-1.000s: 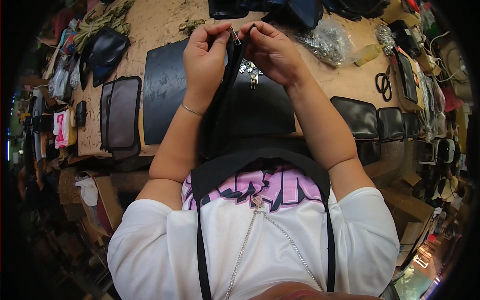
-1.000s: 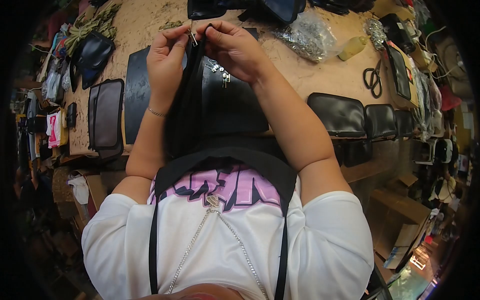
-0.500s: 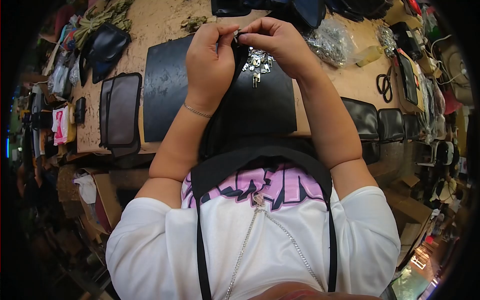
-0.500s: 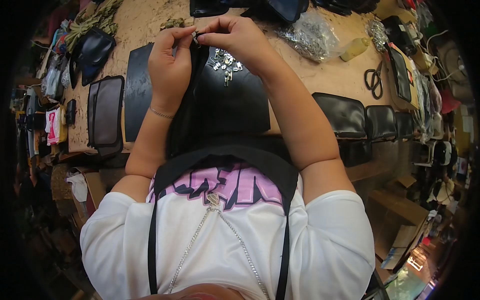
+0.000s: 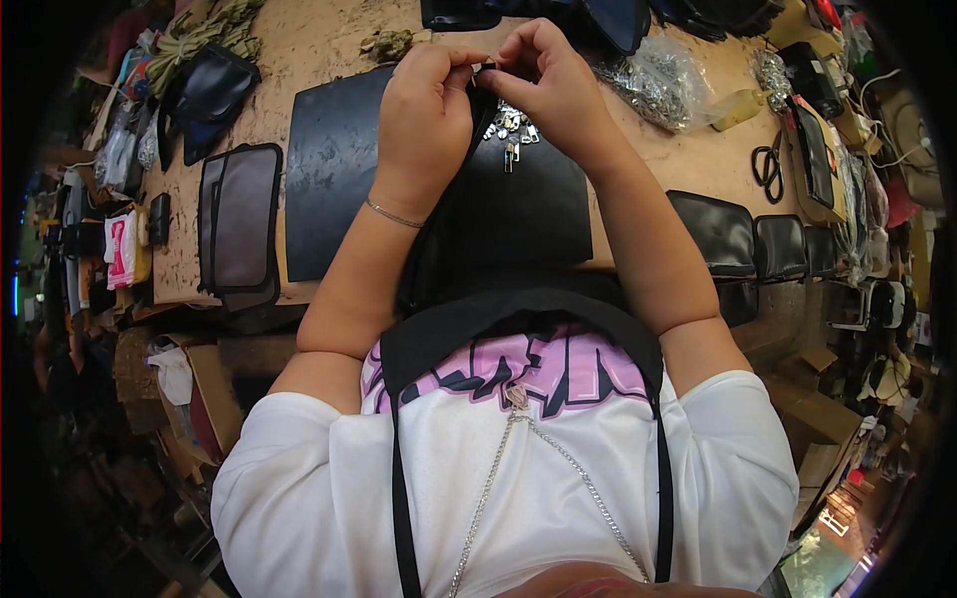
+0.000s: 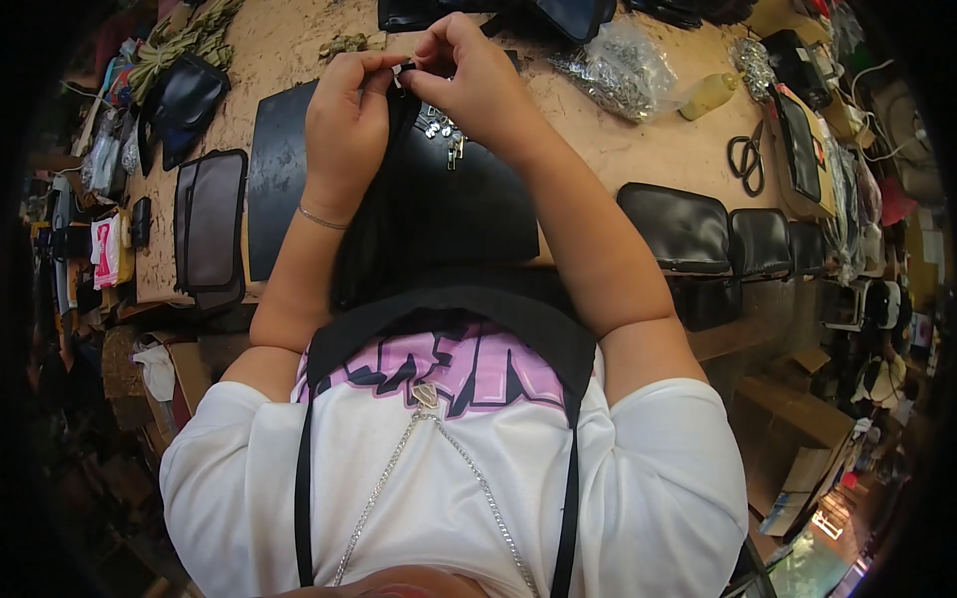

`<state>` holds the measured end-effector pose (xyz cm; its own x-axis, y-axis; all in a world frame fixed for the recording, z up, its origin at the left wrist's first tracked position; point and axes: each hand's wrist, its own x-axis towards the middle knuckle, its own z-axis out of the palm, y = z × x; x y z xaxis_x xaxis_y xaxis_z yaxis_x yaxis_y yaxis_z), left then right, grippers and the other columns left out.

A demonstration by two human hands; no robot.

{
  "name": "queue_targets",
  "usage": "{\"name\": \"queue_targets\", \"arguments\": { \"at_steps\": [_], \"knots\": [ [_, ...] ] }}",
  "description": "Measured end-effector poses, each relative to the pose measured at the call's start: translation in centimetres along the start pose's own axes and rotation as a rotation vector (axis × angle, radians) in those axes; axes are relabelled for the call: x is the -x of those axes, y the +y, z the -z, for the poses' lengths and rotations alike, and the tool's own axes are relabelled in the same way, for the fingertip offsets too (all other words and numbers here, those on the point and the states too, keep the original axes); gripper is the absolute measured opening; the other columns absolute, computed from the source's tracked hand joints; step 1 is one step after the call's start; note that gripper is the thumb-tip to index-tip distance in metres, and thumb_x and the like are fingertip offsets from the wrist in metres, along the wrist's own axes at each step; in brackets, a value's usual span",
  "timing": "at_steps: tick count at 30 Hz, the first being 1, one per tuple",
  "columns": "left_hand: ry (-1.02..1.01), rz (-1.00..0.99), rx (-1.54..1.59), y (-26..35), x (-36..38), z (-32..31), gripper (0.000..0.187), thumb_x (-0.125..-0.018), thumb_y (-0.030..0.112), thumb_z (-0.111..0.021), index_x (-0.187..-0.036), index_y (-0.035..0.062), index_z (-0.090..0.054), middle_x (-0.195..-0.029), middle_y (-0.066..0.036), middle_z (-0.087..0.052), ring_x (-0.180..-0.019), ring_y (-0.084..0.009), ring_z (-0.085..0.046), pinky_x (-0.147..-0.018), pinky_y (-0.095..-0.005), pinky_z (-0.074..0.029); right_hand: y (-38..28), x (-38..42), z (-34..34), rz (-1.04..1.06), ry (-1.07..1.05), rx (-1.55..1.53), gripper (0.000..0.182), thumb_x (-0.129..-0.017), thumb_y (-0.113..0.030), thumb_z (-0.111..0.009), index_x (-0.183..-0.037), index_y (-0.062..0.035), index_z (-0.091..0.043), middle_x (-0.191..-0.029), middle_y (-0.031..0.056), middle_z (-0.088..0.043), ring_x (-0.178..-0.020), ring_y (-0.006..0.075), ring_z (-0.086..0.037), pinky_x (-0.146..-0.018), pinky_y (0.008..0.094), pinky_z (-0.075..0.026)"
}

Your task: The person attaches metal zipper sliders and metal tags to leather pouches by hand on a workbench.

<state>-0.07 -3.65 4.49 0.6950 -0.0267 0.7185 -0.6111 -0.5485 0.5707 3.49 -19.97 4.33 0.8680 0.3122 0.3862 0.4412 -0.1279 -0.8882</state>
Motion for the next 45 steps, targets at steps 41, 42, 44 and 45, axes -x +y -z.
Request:
{"name": "queue_targets", "arguments": {
  "at_steps": [41,42,44,45],
  "knots": [
    [-0.172,0.281,0.327,-0.8,0.6,0.3,0.023,-0.096,0.002,-0.061,-0.117,-0.0014,-0.067,-0.111,-0.005,-0.07,-0.101,-0.0088,-0.064,-0.089,-0.0223,-0.049,-1.3,0.9,1.1,0.063,-0.07,0.131,0.026,-0.087,0.0,-0.068,-0.1,-0.0066,-0.045,-0.09,0.0039,-0.057,-0.081,0.0131,-0.057,-0.074,0.0283,-0.049],
    [-0.172,0.265,0.321,-0.8,0.6,0.4,0.022,-0.096,0.002,-0.061,-0.117,-0.0015,-0.067,-0.111,-0.005,-0.07,-0.101,-0.0088,-0.064,-0.089,-0.0222,-0.049,-1.3,0.9,1.2,0.067,-0.084,0.134,0.026,-0.087,0.0,-0.067,-0.1,-0.0063,-0.045,-0.09,0.0039,-0.057,-0.082,0.013,-0.057,-0.074,0.0284,-0.049],
    [-0.171,0.233,0.31,-0.8,0.5,0.3,0.022,-0.096,0.002,-0.06,-0.117,-0.0017,-0.067,-0.11,-0.004,-0.07,-0.1,-0.0087,-0.064,-0.089,-0.0219,-0.049,-1.3,0.6,1.3,0.077,-0.11,0.141,0.026,-0.087,0.0,-0.067,-0.101,-0.0058,-0.046,-0.088,0.0038,-0.056,-0.082,0.0126,-0.057,-0.075,0.0286,-0.049],
    [-0.165,0.228,0.301,-0.8,0.5,0.4,0.022,-0.096,0.002,-0.06,-0.117,-0.0017,-0.067,-0.11,-0.004,-0.069,-0.1,-0.0087,-0.064,-0.089,-0.0219,-0.049,-1.1,0.6,1.3,0.064,-0.114,0.088,0.026,-0.087,0.0,-0.067,-0.1,-0.0057,-0.046,-0.088,0.0038,-0.056,-0.082,0.0122,-0.056,-0.075,0.0284,-0.049]
  ]
}}
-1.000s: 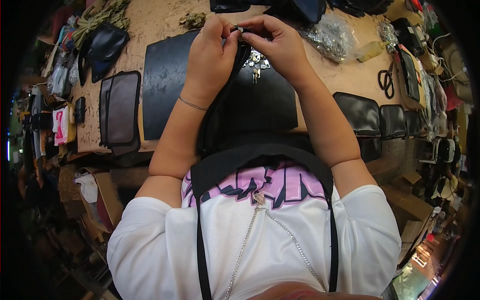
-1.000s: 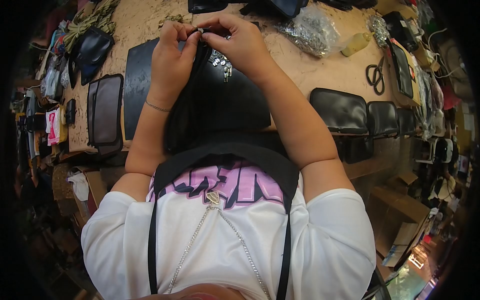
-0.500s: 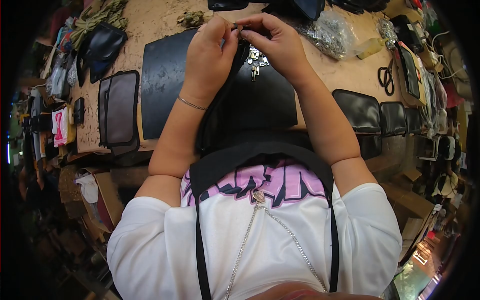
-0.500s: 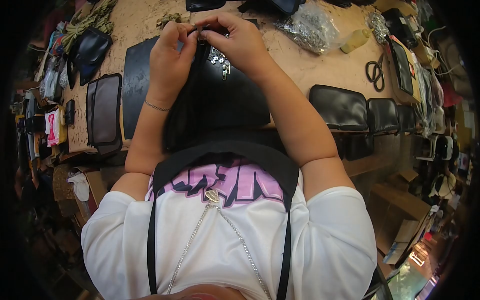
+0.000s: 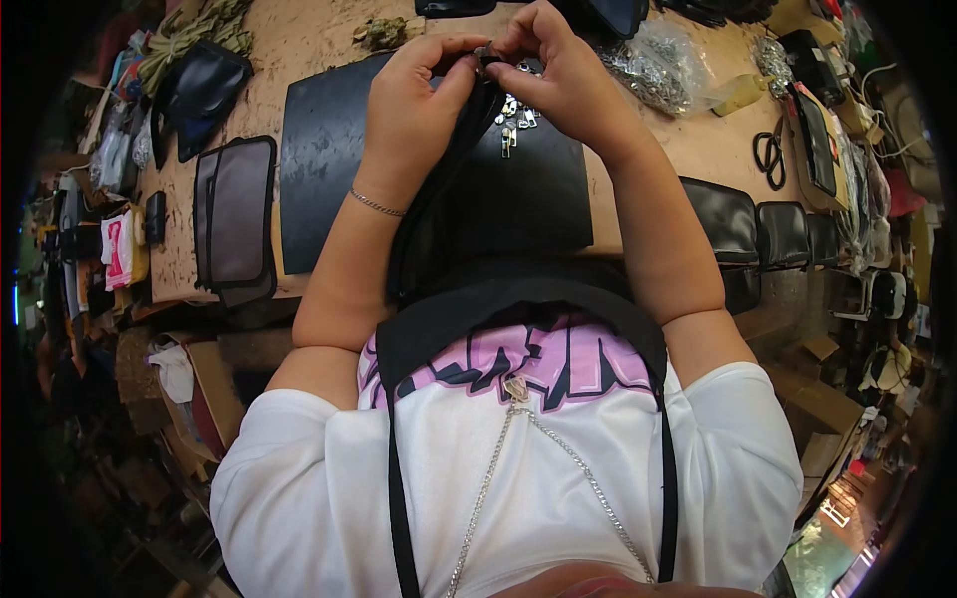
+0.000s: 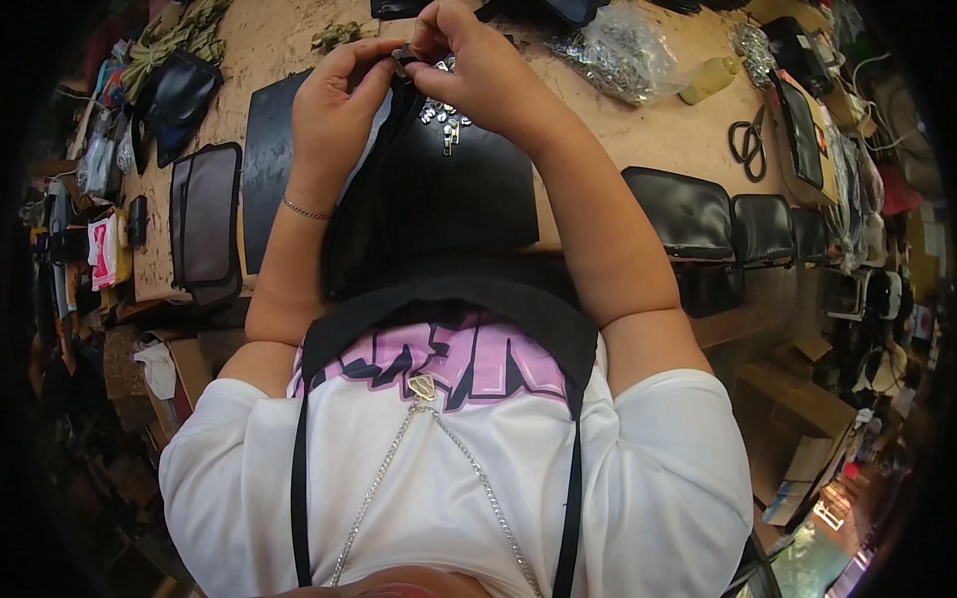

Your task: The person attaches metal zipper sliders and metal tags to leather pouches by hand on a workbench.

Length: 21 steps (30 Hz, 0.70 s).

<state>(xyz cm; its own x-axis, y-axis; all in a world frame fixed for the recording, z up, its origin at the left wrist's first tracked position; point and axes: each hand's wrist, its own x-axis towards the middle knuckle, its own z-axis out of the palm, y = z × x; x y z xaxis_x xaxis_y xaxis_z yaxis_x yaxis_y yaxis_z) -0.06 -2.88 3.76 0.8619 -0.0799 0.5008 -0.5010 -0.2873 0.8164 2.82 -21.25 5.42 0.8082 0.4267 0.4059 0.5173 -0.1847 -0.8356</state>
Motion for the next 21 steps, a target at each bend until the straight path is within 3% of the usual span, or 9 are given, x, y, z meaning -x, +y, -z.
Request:
{"name": "queue_targets", "arguments": {
  "at_steps": [5,11,14,17,21],
  "knots": [
    [0.017,-0.001,0.014,-0.1,0.1,-0.1,0.022,-0.096,0.001,-0.06,-0.117,-0.0017,-0.066,-0.109,-0.004,-0.069,-0.1,-0.0088,-0.064,-0.089,-0.0222,-0.049,0.5,-0.2,-0.1,-0.027,-0.018,-0.106,0.025,-0.087,0.0,-0.067,-0.1,-0.0057,-0.046,-0.087,0.0038,-0.056,-0.083,0.0113,-0.055,-0.077,0.0275,-0.048],
    [-0.021,-0.034,-0.017,-0.1,-0.1,0.1,0.022,-0.096,0.001,-0.059,-0.116,-0.0021,-0.066,-0.108,-0.005,-0.069,-0.1,-0.0097,-0.064,-0.089,-0.0231,-0.049,-0.3,-0.4,0.3,0.032,0.004,0.044,0.026,-0.086,0.0,-0.069,-0.098,-0.005,-0.046,-0.087,0.0045,-0.056,-0.082,0.0117,-0.055,-0.076,0.0279,-0.048],
    [0.05,-0.051,0.001,0.2,-0.1,-0.2,0.019,-0.089,0.003,-0.064,-0.107,0.0012,-0.07,-0.099,-0.011,-0.071,-0.092,-0.0198,-0.068,-0.083,-0.03,-0.053,-0.3,-0.3,0.1,-0.026,-0.003,-0.037,0.026,-0.085,-0.001,-0.069,-0.097,-0.0046,-0.046,-0.087,0.0051,-0.056,-0.083,0.0122,-0.054,-0.076,0.0287,-0.048],
    [-0.008,-0.037,-0.06,0.0,-0.1,0.2,0.022,-0.095,0.001,-0.061,-0.115,-0.0018,-0.067,-0.109,-0.006,-0.069,-0.1,-0.0103,-0.064,-0.09,-0.0238,-0.049,-0.9,-0.4,0.3,0.026,-0.037,0.062,0.025,-0.084,0.0,-0.068,-0.096,-0.0047,-0.046,-0.086,0.005,-0.054,-0.083,0.0121,-0.052,-0.076,0.0288,-0.047],
    [-0.012,-0.048,-0.046,0.4,-0.2,0.1,0.021,-0.095,0.001,-0.06,-0.115,-0.0015,-0.067,-0.109,-0.005,-0.069,-0.101,-0.0106,-0.064,-0.09,-0.0241,-0.049,-0.6,-0.7,0.6,0.026,-0.052,-0.001,0.025,-0.084,0.0,-0.068,-0.095,-0.005,-0.046,-0.084,0.0039,-0.051,-0.081,0.0116,-0.049,-0.075,0.0278,-0.045]
  ]
}}
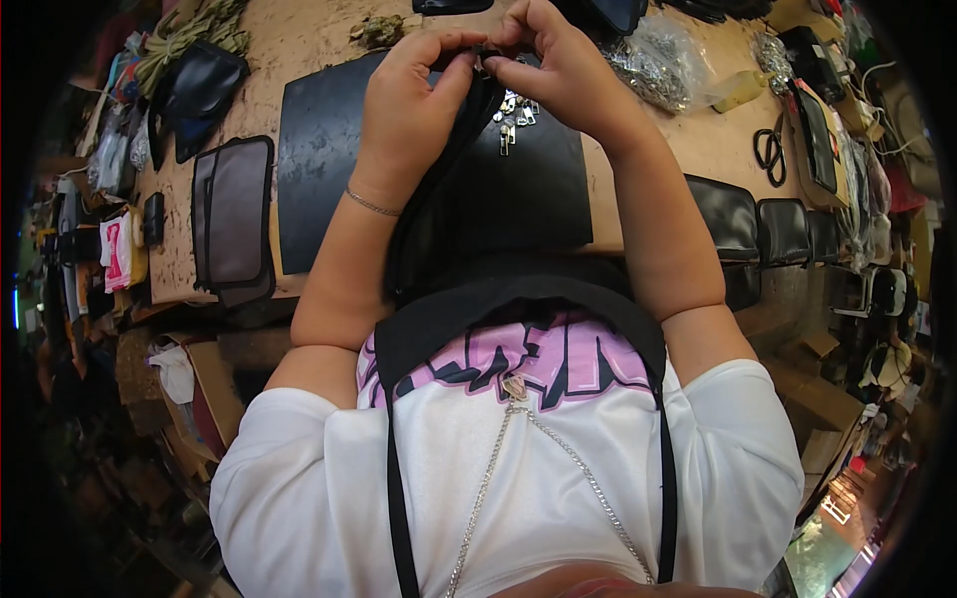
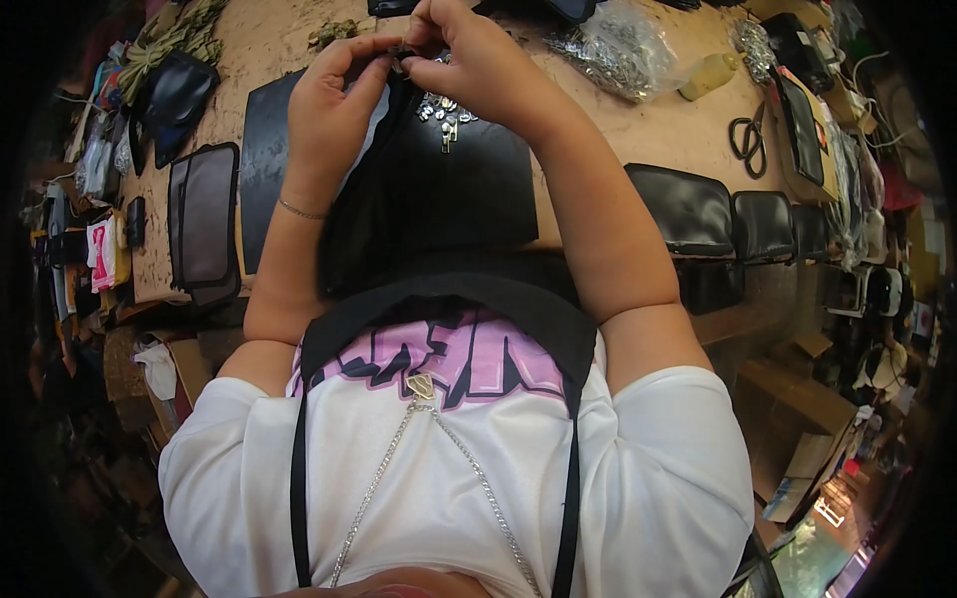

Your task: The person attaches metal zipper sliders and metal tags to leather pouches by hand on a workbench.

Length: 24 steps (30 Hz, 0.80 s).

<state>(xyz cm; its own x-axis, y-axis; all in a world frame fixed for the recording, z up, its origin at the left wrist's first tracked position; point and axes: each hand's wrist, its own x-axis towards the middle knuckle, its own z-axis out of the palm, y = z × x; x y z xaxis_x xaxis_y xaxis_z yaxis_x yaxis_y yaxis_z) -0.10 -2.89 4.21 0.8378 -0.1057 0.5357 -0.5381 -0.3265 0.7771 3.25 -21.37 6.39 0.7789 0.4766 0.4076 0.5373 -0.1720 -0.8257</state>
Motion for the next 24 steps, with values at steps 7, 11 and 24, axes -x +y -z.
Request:
{"name": "queue_targets", "arguments": {
  "at_steps": [7,11,24],
  "knots": [
    [-0.013,-0.049,-0.05,0.0,0.1,0.0,0.022,-0.094,0.0,-0.06,-0.115,-0.0016,-0.067,-0.108,-0.005,-0.069,-0.1,-0.0109,-0.064,-0.089,-0.0244,-0.049,0.3,-0.1,0.0,0.004,0.021,-0.074,0.026,-0.084,0.002,-0.067,-0.094,-0.0067,-0.045,-0.085,0.0016,-0.049,-0.081,0.0105,-0.047,-0.074,0.0261,-0.044],
    [0.016,-0.019,0.01,-0.1,0.2,-0.3,0.021,-0.096,0.001,-0.06,-0.116,-0.0018,-0.067,-0.107,-0.005,-0.069,-0.099,-0.0099,-0.063,-0.089,-0.0233,-0.049,0.6,-0.1,-0.6,0.063,0.09,-0.113,0.026,-0.085,0.002,-0.068,-0.096,-0.007,-0.046,-0.086,0.0005,-0.051,-0.081,0.0101,-0.049,-0.074,0.0251,-0.044],
    [0.12,0.004,0.168,-1.0,0.7,-1.1,0.016,-0.091,0.0,-0.066,-0.104,0.0019,-0.055,-0.097,-0.005,-0.064,-0.092,-0.0109,-0.06,-0.084,-0.0247,-0.048,1.2,0.8,-0.9,-0.011,0.104,-0.091,0.025,-0.091,-0.006,-0.07,-0.115,-0.0034,-0.069,-0.102,0.0028,-0.069,-0.095,0.0096,-0.064,-0.087,0.0238,-0.052]
  ]
}}
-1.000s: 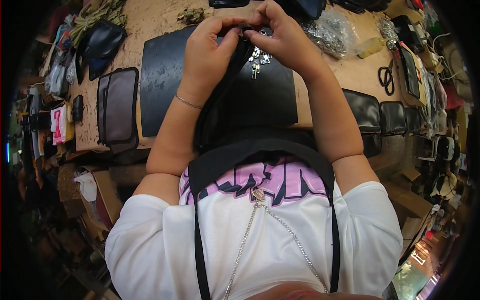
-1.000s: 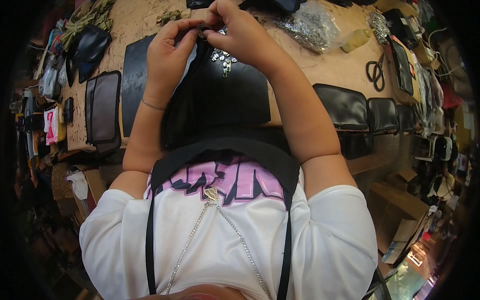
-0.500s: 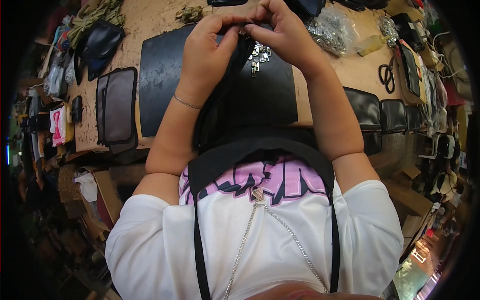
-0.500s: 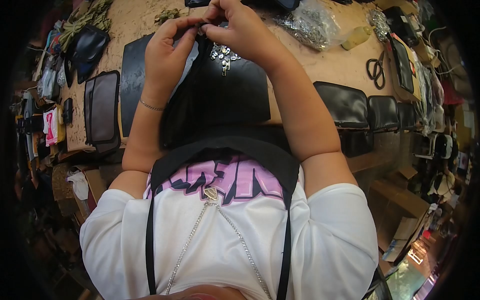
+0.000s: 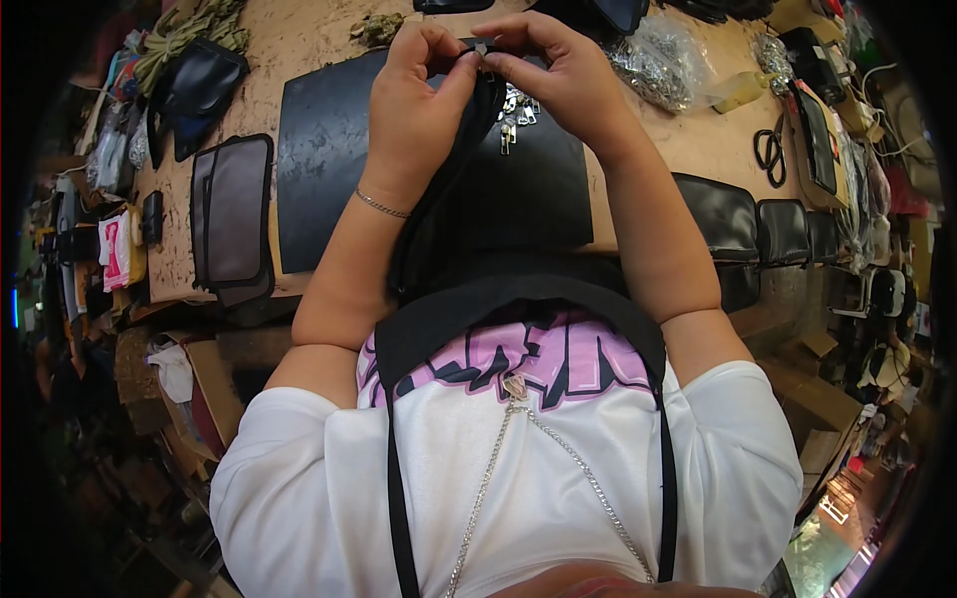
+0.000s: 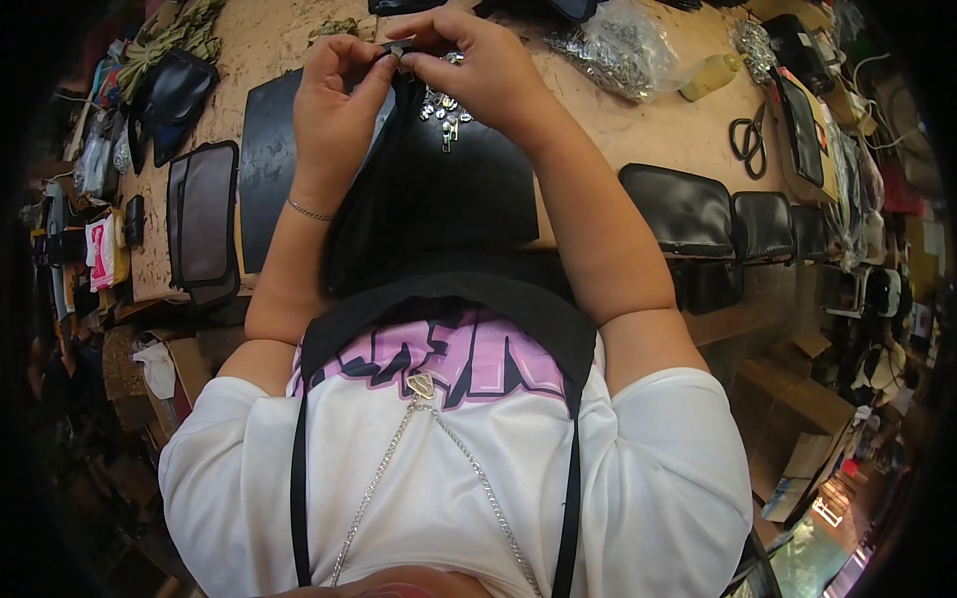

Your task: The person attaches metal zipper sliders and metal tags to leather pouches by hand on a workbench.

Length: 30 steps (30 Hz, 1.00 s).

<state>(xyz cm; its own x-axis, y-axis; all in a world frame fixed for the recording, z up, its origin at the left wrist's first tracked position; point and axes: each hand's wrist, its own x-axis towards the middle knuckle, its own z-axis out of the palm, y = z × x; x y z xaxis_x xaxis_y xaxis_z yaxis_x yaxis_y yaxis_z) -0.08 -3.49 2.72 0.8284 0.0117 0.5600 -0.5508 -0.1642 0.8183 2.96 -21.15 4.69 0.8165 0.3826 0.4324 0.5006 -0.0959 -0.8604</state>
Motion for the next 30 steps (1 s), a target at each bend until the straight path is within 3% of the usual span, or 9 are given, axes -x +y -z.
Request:
{"name": "queue_targets", "arguments": {
  "at_steps": [2,14,17,21,22,23,27,30],
  "knots": [
    [0.05,-0.053,-0.049,-0.2,0.0,-0.2,0.012,-0.09,0.002,-0.065,-0.094,0.0019,-0.054,-0.086,-0.005,-0.063,-0.083,-0.0135,-0.06,-0.077,-0.0274,-0.05,0.0,0.1,0.0,0.015,-0.024,-0.024,0.024,-0.091,-0.006,-0.07,-0.115,-0.0033,-0.069,-0.103,0.0025,-0.07,-0.096,0.0093,-0.064,-0.086,0.0238,-0.052],
    [0.047,-0.071,-0.19,0.4,0.2,0.0,0.01,-0.09,0.006,-0.065,-0.091,0.0027,-0.056,-0.082,-0.009,-0.063,-0.074,-0.0192,-0.059,-0.071,-0.0296,-0.048,0.3,0.3,-0.2,-0.041,0.007,0.067,0.022,-0.09,-0.007,-0.071,-0.112,-0.0017,-0.071,-0.101,0.0019,-0.071,-0.093,0.0079,-0.065,-0.084,0.0223,-0.051],
    [0.005,-0.003,-0.249,1.6,0.2,0.1,0.011,-0.091,0.004,-0.066,-0.091,0.0004,-0.055,-0.086,-0.006,-0.062,-0.082,-0.0122,-0.058,-0.077,-0.0253,-0.047,0.3,0.2,-0.4,-0.064,0.0,0.076,0.022,-0.091,-0.006,-0.07,-0.112,-0.0015,-0.071,-0.101,0.002,-0.071,-0.092,0.0076,-0.065,-0.083,0.0222,-0.052],
    [0.022,-0.052,-0.372,1.7,0.2,0.2,0.009,-0.091,0.004,-0.065,-0.095,0.0,-0.058,-0.083,-0.008,-0.061,-0.078,-0.0156,-0.059,-0.074,-0.0274,-0.048,0.5,0.1,-0.6,-0.037,0.005,0.077,0.023,-0.091,-0.006,-0.069,-0.114,-0.0015,-0.069,-0.102,0.0024,-0.071,-0.093,0.008,-0.064,-0.085,0.0225,-0.052],
    [0.021,-0.059,-0.375,1.5,0.2,0.3,0.009,-0.091,0.004,-0.065,-0.096,0.0001,-0.058,-0.083,-0.009,-0.061,-0.078,-0.0161,-0.059,-0.073,-0.0277,-0.048,0.9,0.0,-0.8,-0.041,0.067,0.026,0.023,-0.086,-0.01,-0.074,-0.108,-0.0033,-0.073,-0.096,0.0081,-0.073,-0.09,0.0151,-0.069,-0.081,0.0271,-0.052],
    [0.021,-0.064,-0.378,1.4,0.2,0.3,0.009,-0.091,0.004,-0.064,-0.097,0.0002,-0.059,-0.083,-0.009,-0.061,-0.078,-0.0166,-0.06,-0.073,-0.0279,-0.048,0.9,-0.1,-0.9,-0.049,0.067,0.011,0.023,-0.086,-0.01,-0.074,-0.108,-0.0032,-0.073,-0.097,0.0083,-0.073,-0.09,0.0154,-0.069,-0.081,0.0272,-0.052],
    [0.052,-0.115,-0.348,2.3,-0.1,0.2,0.009,-0.087,0.002,-0.062,-0.087,0.0026,-0.054,-0.081,-0.015,-0.06,-0.078,-0.0363,-0.057,-0.07,-0.0431,-0.046,0.7,-0.2,-1.0,-0.069,0.066,0.004,0.023,-0.085,-0.009,-0.074,-0.107,-0.0042,-0.073,-0.096,0.0087,-0.071,-0.088,0.0168,-0.068,-0.08,0.028,-0.052],
    [0.053,-0.141,-0.36,2.1,-0.1,0.2,0.009,-0.085,0.0,-0.062,-0.086,0.0022,-0.053,-0.08,-0.015,-0.059,-0.079,-0.0369,-0.057,-0.07,-0.0438,-0.046,0.1,-0.1,-1.2,-0.052,0.062,0.068,0.022,-0.085,-0.008,-0.073,-0.107,-0.0055,-0.074,-0.094,0.0085,-0.07,-0.086,0.0178,-0.066,-0.078,0.0289,-0.05]
  ]
}}
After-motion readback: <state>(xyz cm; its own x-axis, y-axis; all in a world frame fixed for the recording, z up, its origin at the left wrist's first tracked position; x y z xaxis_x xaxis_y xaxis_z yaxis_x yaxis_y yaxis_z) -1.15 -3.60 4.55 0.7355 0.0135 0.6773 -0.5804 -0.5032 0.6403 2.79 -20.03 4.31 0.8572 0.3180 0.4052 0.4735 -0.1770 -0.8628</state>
